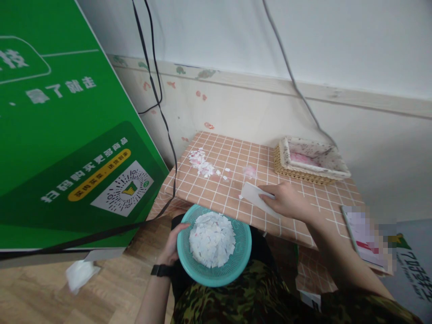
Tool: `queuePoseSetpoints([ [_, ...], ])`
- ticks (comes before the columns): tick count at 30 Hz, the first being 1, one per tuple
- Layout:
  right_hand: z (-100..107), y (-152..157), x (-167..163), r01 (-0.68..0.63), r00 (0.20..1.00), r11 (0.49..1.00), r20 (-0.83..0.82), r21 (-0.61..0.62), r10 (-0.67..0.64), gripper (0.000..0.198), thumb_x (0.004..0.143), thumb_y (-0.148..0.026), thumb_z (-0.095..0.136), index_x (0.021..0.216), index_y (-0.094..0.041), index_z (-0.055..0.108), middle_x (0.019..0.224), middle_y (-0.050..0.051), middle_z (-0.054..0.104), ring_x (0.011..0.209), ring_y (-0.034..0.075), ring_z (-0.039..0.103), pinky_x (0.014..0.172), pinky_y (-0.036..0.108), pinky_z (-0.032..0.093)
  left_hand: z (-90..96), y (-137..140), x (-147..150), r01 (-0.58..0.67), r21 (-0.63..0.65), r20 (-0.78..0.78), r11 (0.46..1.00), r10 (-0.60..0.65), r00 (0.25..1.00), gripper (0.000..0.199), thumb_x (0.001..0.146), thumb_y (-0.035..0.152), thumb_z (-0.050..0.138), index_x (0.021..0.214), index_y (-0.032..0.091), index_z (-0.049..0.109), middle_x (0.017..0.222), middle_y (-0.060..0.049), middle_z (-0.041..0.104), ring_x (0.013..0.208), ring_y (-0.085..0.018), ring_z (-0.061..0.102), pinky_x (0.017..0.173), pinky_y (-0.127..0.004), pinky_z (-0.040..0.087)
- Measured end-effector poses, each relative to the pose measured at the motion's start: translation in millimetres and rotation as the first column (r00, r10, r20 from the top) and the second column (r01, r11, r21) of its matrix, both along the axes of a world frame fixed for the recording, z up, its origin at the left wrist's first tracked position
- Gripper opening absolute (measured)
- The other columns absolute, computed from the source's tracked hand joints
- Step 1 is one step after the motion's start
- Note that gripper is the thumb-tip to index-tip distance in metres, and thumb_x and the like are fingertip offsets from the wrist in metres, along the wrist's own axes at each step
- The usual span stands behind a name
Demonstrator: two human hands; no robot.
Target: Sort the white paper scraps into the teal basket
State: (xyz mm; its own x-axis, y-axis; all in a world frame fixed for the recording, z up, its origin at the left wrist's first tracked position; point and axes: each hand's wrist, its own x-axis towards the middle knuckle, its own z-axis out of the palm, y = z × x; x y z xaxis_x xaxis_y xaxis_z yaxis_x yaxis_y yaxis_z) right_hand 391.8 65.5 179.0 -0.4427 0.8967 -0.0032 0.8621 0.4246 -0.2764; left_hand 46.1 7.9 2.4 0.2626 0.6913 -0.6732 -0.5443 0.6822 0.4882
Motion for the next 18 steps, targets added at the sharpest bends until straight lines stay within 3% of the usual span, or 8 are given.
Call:
queuePoseSetpoints([
  [7, -0.5, -3.4, 3.2, -0.023, 0.998, 0.998, -0.058, -0.060, 0.019, 0.025, 0.086, -0.023, 0.045, 0.094, -0.019, 0.069, 0.079, 0.006, 0.071, 0.064, 0.016, 0.062, 0.059, 0.026, 0.039, 4.3, -0.9, 1.8, -0.005, -0.005, -0.023, 1.000, 0.005, 1.000, 0.024, 0.075, 0.024, 0.060, 0.089, 0.007, 0.069, 0.077, -0.013, 0.076, 0.072, -0.028, 0.071, 0.077, -0.042, 0.054],
  [12, -8.7, -12.6, 4.0, 0.055, 0.996, 0.999, -0.076, -0.003, -0.055, 0.029, 0.089, -0.026, 0.042, 0.097, -0.018, 0.069, 0.075, 0.006, 0.071, 0.063, 0.016, 0.063, 0.058, 0.025, 0.040, -0.1, -1.1, 1.8, -0.009, -0.008, -0.025, 1.000, 0.009, 1.000, 0.024, 0.074, 0.024, 0.062, 0.090, 0.008, 0.069, 0.078, -0.012, 0.076, 0.073, -0.027, 0.071, 0.079, -0.042, 0.054],
  [18, -19.9, -29.9, 6.2, -0.016, 0.994, 0.999, -0.105, 0.028, 0.018, 0.033, 0.092, -0.028, 0.041, 0.115, -0.019, 0.063, 0.078, 0.005, 0.071, 0.062, 0.014, 0.063, 0.058, 0.024, 0.040, -5.2, -0.7, 1.8, -0.014, -0.016, -0.047, 1.000, 0.014, 0.999, 0.025, 0.073, 0.024, 0.063, 0.090, 0.008, 0.069, 0.074, -0.010, 0.076, 0.070, -0.026, 0.070, 0.075, -0.039, 0.054],
])
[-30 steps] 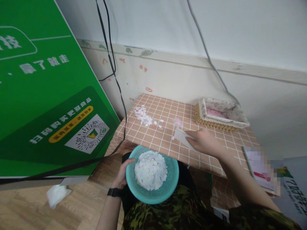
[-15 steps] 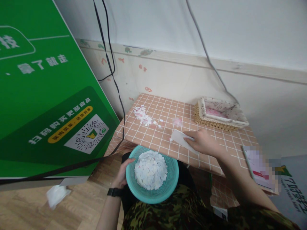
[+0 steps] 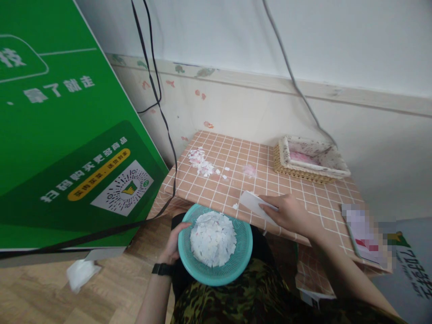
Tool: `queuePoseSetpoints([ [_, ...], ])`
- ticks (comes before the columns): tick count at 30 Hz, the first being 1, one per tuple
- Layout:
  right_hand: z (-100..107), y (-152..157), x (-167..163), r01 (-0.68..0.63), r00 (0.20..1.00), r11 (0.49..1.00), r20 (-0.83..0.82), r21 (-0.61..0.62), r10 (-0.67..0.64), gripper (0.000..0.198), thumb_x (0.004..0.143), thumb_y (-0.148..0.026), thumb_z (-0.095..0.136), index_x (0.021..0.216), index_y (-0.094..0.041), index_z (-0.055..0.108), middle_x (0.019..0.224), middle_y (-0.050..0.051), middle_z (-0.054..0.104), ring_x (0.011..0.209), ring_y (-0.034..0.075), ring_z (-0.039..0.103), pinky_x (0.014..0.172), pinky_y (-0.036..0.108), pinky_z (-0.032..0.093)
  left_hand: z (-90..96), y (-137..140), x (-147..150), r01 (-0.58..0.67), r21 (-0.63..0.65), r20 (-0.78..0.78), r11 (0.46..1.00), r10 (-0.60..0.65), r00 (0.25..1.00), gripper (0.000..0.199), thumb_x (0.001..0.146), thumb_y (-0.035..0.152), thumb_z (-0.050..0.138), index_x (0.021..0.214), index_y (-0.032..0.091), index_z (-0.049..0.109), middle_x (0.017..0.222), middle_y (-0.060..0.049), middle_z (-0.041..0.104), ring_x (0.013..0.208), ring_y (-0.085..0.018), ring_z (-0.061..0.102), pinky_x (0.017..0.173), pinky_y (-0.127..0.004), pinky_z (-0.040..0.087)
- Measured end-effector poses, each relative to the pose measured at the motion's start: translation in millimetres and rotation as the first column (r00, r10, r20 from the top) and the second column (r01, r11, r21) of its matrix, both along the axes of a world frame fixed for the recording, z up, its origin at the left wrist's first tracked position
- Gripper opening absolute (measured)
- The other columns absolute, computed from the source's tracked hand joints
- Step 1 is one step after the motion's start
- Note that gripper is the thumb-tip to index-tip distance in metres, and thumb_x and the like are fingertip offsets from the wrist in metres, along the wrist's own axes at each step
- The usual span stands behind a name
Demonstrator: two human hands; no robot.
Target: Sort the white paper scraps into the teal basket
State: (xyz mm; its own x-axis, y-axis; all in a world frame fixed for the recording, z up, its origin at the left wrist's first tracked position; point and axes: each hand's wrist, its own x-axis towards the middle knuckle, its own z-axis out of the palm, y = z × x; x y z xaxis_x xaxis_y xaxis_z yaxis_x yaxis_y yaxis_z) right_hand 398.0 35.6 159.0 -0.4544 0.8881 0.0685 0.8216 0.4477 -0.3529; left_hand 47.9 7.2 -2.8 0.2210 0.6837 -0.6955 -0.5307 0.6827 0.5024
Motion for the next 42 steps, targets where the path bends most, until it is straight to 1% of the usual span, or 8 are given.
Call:
queuePoseSetpoints([
  [6, -10.3, -19.4, -15.1, -0.005, 0.991, 0.982, 0.136, 0.187, -0.020, 0.033, 0.093, -0.025, 0.039, 0.114, -0.015, 0.061, 0.065, 0.004, 0.066, 0.054, 0.012, 0.057, 0.051, 0.025, 0.032, 1.2, 0.0, 1.7, 0.014, -0.017, 0.048, 1.000, -0.014, 0.999, 0.025, 0.075, 0.025, 0.061, 0.089, 0.007, 0.070, 0.073, -0.010, 0.076, 0.066, -0.023, 0.069, 0.073, -0.036, 0.053],
  [12, -10.7, -46.5, -42.5, -0.175, 0.983, 0.976, 0.086, 0.127, 0.165, 0.026, 0.094, -0.024, 0.039, 0.096, -0.016, 0.064, 0.063, 0.002, 0.061, 0.052, 0.010, 0.051, 0.051, 0.026, 0.030, -1.1, -0.8, -0.6, 0.008, -0.010, 0.029, 1.000, -0.008, 1.000, 0.021, 0.074, 0.025, 0.063, 0.085, 0.008, 0.071, 0.073, -0.009, 0.076, 0.065, -0.022, 0.068, 0.073, -0.036, 0.053],
  [16, -15.1, -39.5, -22.2, 0.008, 0.999, 0.973, 0.037, 0.230, -0.017, 0.028, 0.094, -0.024, 0.039, 0.105, -0.017, 0.063, 0.065, 0.002, 0.064, 0.056, 0.011, 0.056, 0.053, 0.025, 0.034, -2.2, -0.6, -1.0, 0.009, -0.011, 0.042, 1.000, -0.008, 0.999, 0.022, 0.075, 0.026, 0.062, 0.086, 0.008, 0.071, 0.073, -0.009, 0.076, 0.066, -0.023, 0.069, 0.075, -0.037, 0.053],
  [21, -18.3, -25.6, -6.4, 0.186, 0.980, 0.919, -0.002, 0.349, -0.198, 0.029, 0.092, -0.027, 0.044, 0.110, -0.015, 0.064, 0.068, 0.004, 0.068, 0.052, 0.012, 0.059, 0.050, 0.026, 0.036, -1.4, -0.3, 0.0, 0.026, -0.013, 0.055, 1.000, -0.025, 0.998, 0.024, 0.075, 0.026, 0.061, 0.087, 0.008, 0.070, 0.073, -0.011, 0.076, 0.069, -0.026, 0.070, 0.076, -0.039, 0.053],
  [31, -34.0, -3.2, -80.0, -0.006, 1.000, 0.980, -0.029, 0.200, 0.012, 0.038, 0.095, -0.028, 0.036, 0.125, -0.013, 0.054, 0.074, 0.006, 0.071, 0.060, 0.015, 0.064, 0.055, 0.026, 0.042, 9.0, -0.7, -0.6, 0.014, -0.022, 0.001, 1.000, -0.014, 1.000, 0.020, 0.074, 0.024, 0.061, 0.081, 0.009, 0.071, 0.070, -0.011, 0.076, 0.063, -0.024, 0.069, 0.069, -0.035, 0.054],
  [34, -30.2, 3.6, -69.6, 0.037, 0.998, 0.978, -0.059, 0.204, -0.026, 0.038, 0.094, -0.029, 0.038, 0.124, -0.014, 0.056, 0.080, 0.007, 0.072, 0.061, 0.015, 0.064, 0.056, 0.026, 0.043, 7.9, -0.6, -2.9, 0.021, -0.014, 0.012, 1.000, -0.021, 1.000, 0.019, 0.075, 0.024, 0.060, 0.081, 0.009, 0.071, 0.071, -0.011, 0.076, 0.062, -0.023, 0.069, 0.069, -0.035, 0.054],
  [38, -20.5, 0.3, -30.4, 0.226, 0.974, 0.938, -0.081, 0.265, -0.212, 0.035, 0.092, -0.032, 0.043, 0.117, -0.015, 0.062, 0.080, 0.008, 0.072, 0.057, 0.015, 0.063, 0.054, 0.025, 0.043, 3.0, -0.3, -5.2, 0.028, -0.005, 0.046, 1.000, -0.028, 0.999, 0.023, 0.075, 0.025, 0.060, 0.086, 0.008, 0.070, 0.075, -0.012, 0.076, 0.067, -0.025, 0.070, 0.073, -0.037, 0.054],
  [42, -21.5, -20.6, -8.2, 0.189, 0.981, 0.950, 0.004, 0.249, -0.196, 0.034, 0.092, -0.030, 0.043, 0.116, -0.016, 0.063, 0.067, 0.004, 0.069, 0.052, 0.013, 0.060, 0.049, 0.024, 0.039, 0.0, -0.5, -5.2, 0.023, -0.009, 0.052, 1.000, -0.022, 0.998, 0.025, 0.075, 0.026, 0.060, 0.089, 0.008, 0.070, 0.074, -0.012, 0.076, 0.069, -0.026, 0.070, 0.073, -0.038, 0.054],
])
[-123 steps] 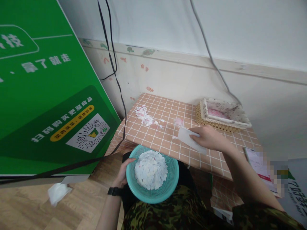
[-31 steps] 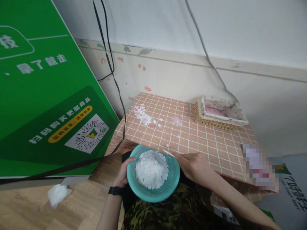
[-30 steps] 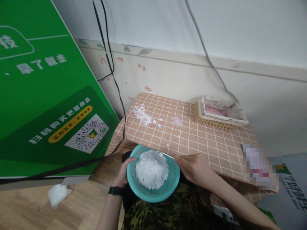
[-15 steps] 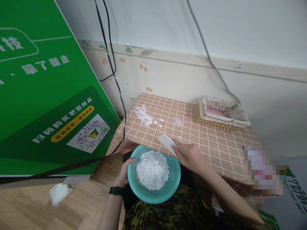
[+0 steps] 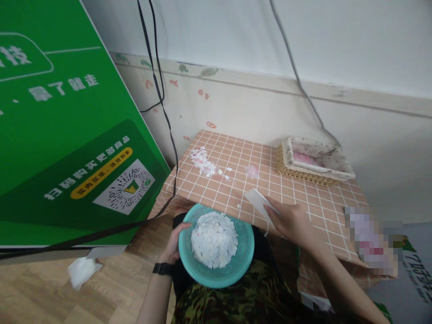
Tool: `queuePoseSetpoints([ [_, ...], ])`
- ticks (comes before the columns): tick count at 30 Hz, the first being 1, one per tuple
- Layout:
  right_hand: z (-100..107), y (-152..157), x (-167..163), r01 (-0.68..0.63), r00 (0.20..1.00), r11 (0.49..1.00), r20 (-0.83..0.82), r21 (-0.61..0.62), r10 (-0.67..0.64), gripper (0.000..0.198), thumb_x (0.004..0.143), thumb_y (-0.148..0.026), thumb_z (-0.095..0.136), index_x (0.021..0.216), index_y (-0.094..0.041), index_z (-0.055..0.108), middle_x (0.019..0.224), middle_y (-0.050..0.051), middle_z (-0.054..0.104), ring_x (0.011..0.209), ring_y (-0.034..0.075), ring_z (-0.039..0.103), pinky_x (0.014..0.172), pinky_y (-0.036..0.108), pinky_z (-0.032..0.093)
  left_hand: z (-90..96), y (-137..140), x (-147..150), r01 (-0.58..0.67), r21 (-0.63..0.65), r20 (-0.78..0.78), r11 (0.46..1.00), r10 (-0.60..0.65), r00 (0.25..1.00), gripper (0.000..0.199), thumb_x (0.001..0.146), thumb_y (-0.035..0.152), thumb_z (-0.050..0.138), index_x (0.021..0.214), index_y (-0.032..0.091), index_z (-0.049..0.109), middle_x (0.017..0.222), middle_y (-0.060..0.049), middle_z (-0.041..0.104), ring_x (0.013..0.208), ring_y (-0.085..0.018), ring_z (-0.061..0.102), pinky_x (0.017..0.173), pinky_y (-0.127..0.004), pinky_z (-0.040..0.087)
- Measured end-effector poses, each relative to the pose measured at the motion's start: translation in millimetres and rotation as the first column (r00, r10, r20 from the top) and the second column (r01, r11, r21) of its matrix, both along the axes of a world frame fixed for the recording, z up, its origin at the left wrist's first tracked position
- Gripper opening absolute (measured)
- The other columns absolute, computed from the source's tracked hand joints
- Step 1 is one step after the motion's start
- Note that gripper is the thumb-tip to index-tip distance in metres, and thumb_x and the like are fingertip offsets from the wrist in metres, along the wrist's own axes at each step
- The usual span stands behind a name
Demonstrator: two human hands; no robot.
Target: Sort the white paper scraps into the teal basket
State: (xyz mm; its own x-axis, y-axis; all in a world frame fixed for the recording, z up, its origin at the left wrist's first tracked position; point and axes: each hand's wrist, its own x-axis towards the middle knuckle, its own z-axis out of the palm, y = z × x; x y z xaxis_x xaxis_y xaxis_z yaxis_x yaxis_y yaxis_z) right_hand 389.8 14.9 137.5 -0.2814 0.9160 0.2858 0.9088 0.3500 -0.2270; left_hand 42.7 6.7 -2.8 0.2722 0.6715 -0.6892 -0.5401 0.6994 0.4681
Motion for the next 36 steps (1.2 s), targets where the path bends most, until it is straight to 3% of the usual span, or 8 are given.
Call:
queuePoseSetpoints([
  [6, -7.0, -29.9, -28.2, -0.190, 0.977, 0.981, 0.088, -0.037, 0.192, 0.038, 0.091, -0.019, 0.040, 0.125, -0.012, 0.055, 0.064, 0.003, 0.064, 0.053, 0.013, 0.056, 0.049, 0.026, 0.035, 4.8, 0.0, 2.1, -0.009, -0.003, -0.018, 1.000, 0.009, 1.000, 0.024, 0.074, 0.025, 0.061, 0.089, 0.008, 0.070, 0.073, -0.011, 0.076, 0.068, -0.025, 0.070, 0.073, -0.037, 0.053],
  [9, -5.5, -33.5, -43.8, -0.305, 0.952, 0.947, -0.001, -0.105, 0.306, 0.036, 0.093, -0.022, 0.040, 0.125, -0.014, 0.055, 0.065, 0.003, 0.064, 0.057, 0.013, 0.058, 0.052, 0.025, 0.037, 6.8, 0.8, 2.5, -0.021, -0.023, -0.050, 1.000, 0.019, 0.999, 0.019, 0.073, 0.024, 0.061, 0.081, 0.009, 0.070, 0.066, -0.009, 0.074, 0.061, -0.023, 0.068, 0.068, -0.035, 0.054],
  [11, -5.7, -30.4, -49.3, -0.321, 0.946, 0.941, -0.072, -0.111, 0.315, 0.036, 0.094, -0.023, 0.038, 0.125, -0.014, 0.054, 0.067, 0.003, 0.065, 0.058, 0.013, 0.059, 0.054, 0.025, 0.038, 7.9, 1.1, 2.6, -0.021, -0.024, -0.062, 0.999, 0.019, 0.998, 0.018, 0.074, 0.024, 0.061, 0.078, 0.009, 0.069, 0.066, -0.009, 0.074, 0.059, -0.023, 0.068, 0.065, -0.035, 0.054],
  [16, -12.4, -2.5, -65.8, -0.146, 0.977, 0.988, -0.161, -0.047, 0.137, 0.038, 0.095, -0.027, 0.036, 0.126, -0.013, 0.052, 0.081, 0.008, 0.070, 0.062, 0.015, 0.063, 0.057, 0.026, 0.043, 10.5, 0.8, 3.1, -0.022, 0.002, -0.063, 1.000, 0.022, 0.998, 0.019, 0.075, 0.023, 0.060, 0.082, 0.009, 0.070, 0.069, -0.010, 0.075, 0.061, -0.023, 0.068, 0.067, -0.035, 0.055],
  [20, -17.3, 27.8, -96.5, -0.027, 0.968, 0.998, -0.251, -0.058, 0.012, 0.039, 0.094, -0.030, 0.036, 0.125, -0.015, 0.053, 0.092, 0.010, 0.071, 0.067, 0.017, 0.065, 0.061, 0.028, 0.045, 9.0, 0.5, 1.9, -0.012, 0.006, -0.060, 1.000, 0.012, 0.998, 0.018, 0.075, 0.024, 0.060, 0.080, 0.009, 0.069, 0.068, -0.011, 0.075, 0.060, -0.023, 0.068, 0.065, -0.036, 0.055],
  [25, -24.9, 47.9, -115.4, 0.075, 0.968, 0.989, -0.228, -0.131, -0.103, 0.040, 0.092, -0.029, 0.035, 0.125, -0.015, 0.054, 0.078, 0.009, 0.071, 0.060, 0.019, 0.063, 0.057, 0.028, 0.043, 5.0, 0.3, 0.0, -0.005, 0.010, -0.051, 1.000, 0.005, 0.999, 0.018, 0.074, 0.024, 0.061, 0.081, 0.009, 0.069, 0.070, -0.011, 0.075, 0.062, -0.025, 0.069, 0.067, -0.038, 0.056],
  [30, -32.4, 42.3, -84.9, 0.190, 0.950, 0.973, -0.227, -0.130, -0.216, 0.033, 0.090, -0.032, 0.040, 0.105, -0.015, 0.065, 0.074, 0.009, 0.070, 0.062, 0.020, 0.064, 0.056, 0.027, 0.040, 2.1, 0.3, 1.9, -0.023, 0.009, -0.057, 1.000, 0.023, 0.998, 0.021, 0.074, 0.024, 0.061, 0.086, 0.008, 0.068, 0.071, -0.012, 0.076, 0.066, -0.026, 0.070, 0.070, -0.039, 0.055],
  [36, -36.7, 46.7, -27.4, 0.259, 0.916, 0.952, -0.271, -0.163, -0.295, 0.035, 0.088, -0.037, 0.043, 0.104, -0.016, 0.068, 0.080, 0.009, 0.071, 0.066, 0.022, 0.064, 0.056, 0.027, 0.041, 0.3, 0.9, 2.4, -0.013, 0.008, -0.035, 1.000, 0.013, 0.999, 0.022, 0.073, 0.025, 0.062, 0.087, 0.009, 0.068, 0.073, -0.012, 0.076, 0.069, -0.028, 0.071, 0.071, -0.041, 0.055],
])
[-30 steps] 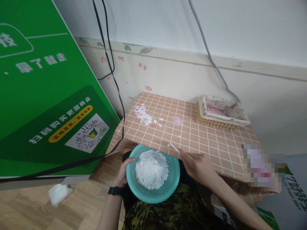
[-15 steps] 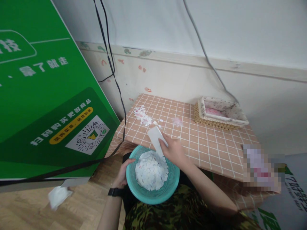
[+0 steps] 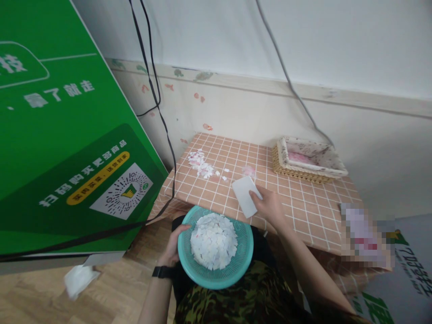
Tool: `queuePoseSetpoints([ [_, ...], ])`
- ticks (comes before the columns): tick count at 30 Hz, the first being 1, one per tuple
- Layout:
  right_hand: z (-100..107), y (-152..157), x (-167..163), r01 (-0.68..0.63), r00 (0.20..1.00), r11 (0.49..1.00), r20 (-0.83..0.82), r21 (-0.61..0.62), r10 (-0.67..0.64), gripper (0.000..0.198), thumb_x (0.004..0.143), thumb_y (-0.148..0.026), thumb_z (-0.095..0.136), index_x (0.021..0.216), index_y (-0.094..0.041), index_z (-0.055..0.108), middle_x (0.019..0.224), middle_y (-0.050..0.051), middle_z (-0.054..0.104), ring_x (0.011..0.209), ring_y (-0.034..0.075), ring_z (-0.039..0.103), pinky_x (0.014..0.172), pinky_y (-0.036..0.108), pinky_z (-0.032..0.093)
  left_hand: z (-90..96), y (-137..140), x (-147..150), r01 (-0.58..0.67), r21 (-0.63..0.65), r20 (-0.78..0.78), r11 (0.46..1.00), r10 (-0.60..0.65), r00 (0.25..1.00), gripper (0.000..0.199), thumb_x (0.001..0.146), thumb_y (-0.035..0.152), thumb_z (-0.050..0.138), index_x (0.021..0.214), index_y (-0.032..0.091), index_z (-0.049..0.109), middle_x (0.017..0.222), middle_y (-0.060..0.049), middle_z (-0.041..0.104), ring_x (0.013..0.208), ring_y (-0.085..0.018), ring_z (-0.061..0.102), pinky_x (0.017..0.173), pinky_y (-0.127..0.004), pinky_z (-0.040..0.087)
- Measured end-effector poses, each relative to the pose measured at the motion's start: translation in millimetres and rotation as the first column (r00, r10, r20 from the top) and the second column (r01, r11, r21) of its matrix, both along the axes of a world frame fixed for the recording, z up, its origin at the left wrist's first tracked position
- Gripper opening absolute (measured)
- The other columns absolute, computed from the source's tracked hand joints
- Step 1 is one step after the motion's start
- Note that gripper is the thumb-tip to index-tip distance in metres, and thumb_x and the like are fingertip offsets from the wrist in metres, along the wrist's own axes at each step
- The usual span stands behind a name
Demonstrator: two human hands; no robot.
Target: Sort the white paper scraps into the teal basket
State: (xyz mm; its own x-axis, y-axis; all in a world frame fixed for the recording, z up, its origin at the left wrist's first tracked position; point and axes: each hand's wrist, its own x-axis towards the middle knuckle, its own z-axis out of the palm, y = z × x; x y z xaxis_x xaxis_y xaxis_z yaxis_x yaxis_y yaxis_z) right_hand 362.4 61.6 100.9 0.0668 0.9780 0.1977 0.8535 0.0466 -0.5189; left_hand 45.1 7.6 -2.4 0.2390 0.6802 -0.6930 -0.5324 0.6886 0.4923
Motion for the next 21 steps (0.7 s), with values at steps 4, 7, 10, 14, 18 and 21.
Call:
queuePoseSetpoints([
  [4, 4.6, 17.4, 29.5, 0.024, 0.999, 1.000, -0.025, -0.016, -0.025, 0.039, 0.087, -0.038, 0.046, 0.110, -0.014, 0.067, 0.083, 0.010, 0.072, 0.067, 0.023, 0.064, 0.055, 0.028, 0.042, -1.0, 0.4, -1.5, 0.013, 0.009, 0.008, 1.000, -0.014, 1.000, 0.024, 0.074, 0.026, 0.062, 0.088, 0.007, 0.068, 0.075, -0.013, 0.076, 0.069, -0.028, 0.071, 0.073, -0.041, 0.055],
  [7, 17.4, 22.0, 42.1, -0.068, 0.997, 0.998, -0.046, -0.015, 0.067, 0.038, 0.087, -0.037, 0.047, 0.112, -0.016, 0.067, 0.087, 0.008, 0.072, 0.068, 0.021, 0.064, 0.057, 0.029, 0.044, -1.1, -0.1, -1.8, 0.004, 0.019, -0.004, 1.000, -0.004, 1.000, 0.025, 0.074, 0.025, 0.062, 0.090, 0.008, 0.068, 0.074, -0.013, 0.076, 0.070, -0.028, 0.071, 0.072, -0.041, 0.055],
  [10, 31.6, 16.0, 49.8, -0.212, 0.974, 0.976, -0.087, -0.052, 0.207, 0.036, 0.087, -0.037, 0.048, 0.111, -0.018, 0.068, 0.091, 0.006, 0.073, 0.069, 0.020, 0.065, 0.058, 0.028, 0.046, 0.4, -0.9, -1.4, -0.002, 0.009, -0.024, 1.000, 0.002, 1.000, 0.024, 0.074, 0.025, 0.061, 0.090, 0.008, 0.069, 0.074, -0.013, 0.076, 0.070, -0.029, 0.071, 0.071, -0.041, 0.056],
  [14, 36.4, 16.9, 59.2, -0.406, 0.909, 0.900, -0.172, -0.158, 0.380, 0.037, 0.085, -0.036, 0.051, 0.115, -0.020, 0.066, 0.099, 0.005, 0.072, 0.074, 0.020, 0.065, 0.062, 0.029, 0.049, 5.3, -1.2, 0.1, 0.002, -0.003, -0.018, 1.000, -0.002, 1.000, 0.023, 0.075, 0.023, 0.060, 0.089, 0.008, 0.069, 0.077, -0.013, 0.077, 0.072, -0.028, 0.071, 0.073, -0.041, 0.055],
  [18, 28.3, 50.9, 67.8, -0.422, 0.906, 0.892, -0.121, -0.162, 0.407, 0.034, 0.084, -0.034, 0.053, 0.111, -0.018, 0.068, 0.093, 0.005, 0.073, 0.072, 0.019, 0.065, 0.062, 0.028, 0.047, 9.7, -0.6, 2.2, -0.011, -0.009, -0.020, 1.000, 0.011, 1.000, 0.021, 0.075, 0.021, 0.060, 0.087, 0.007, 0.069, 0.077, -0.013, 0.077, 0.071, -0.026, 0.071, 0.075, -0.038, 0.055],
  [21, 25.1, 84.9, 72.3, -0.393, 0.920, 0.911, -0.058, -0.126, 0.389, 0.033, 0.083, -0.032, 0.055, 0.109, -0.016, 0.069, 0.097, 0.007, 0.072, 0.078, 0.020, 0.065, 0.067, 0.029, 0.047, 11.4, -0.7, 2.9, -0.029, -0.013, -0.040, 1.000, 0.028, 0.999, 0.018, 0.075, 0.020, 0.060, 0.085, 0.008, 0.069, 0.073, -0.012, 0.076, 0.067, -0.025, 0.071, 0.071, -0.036, 0.055],
])
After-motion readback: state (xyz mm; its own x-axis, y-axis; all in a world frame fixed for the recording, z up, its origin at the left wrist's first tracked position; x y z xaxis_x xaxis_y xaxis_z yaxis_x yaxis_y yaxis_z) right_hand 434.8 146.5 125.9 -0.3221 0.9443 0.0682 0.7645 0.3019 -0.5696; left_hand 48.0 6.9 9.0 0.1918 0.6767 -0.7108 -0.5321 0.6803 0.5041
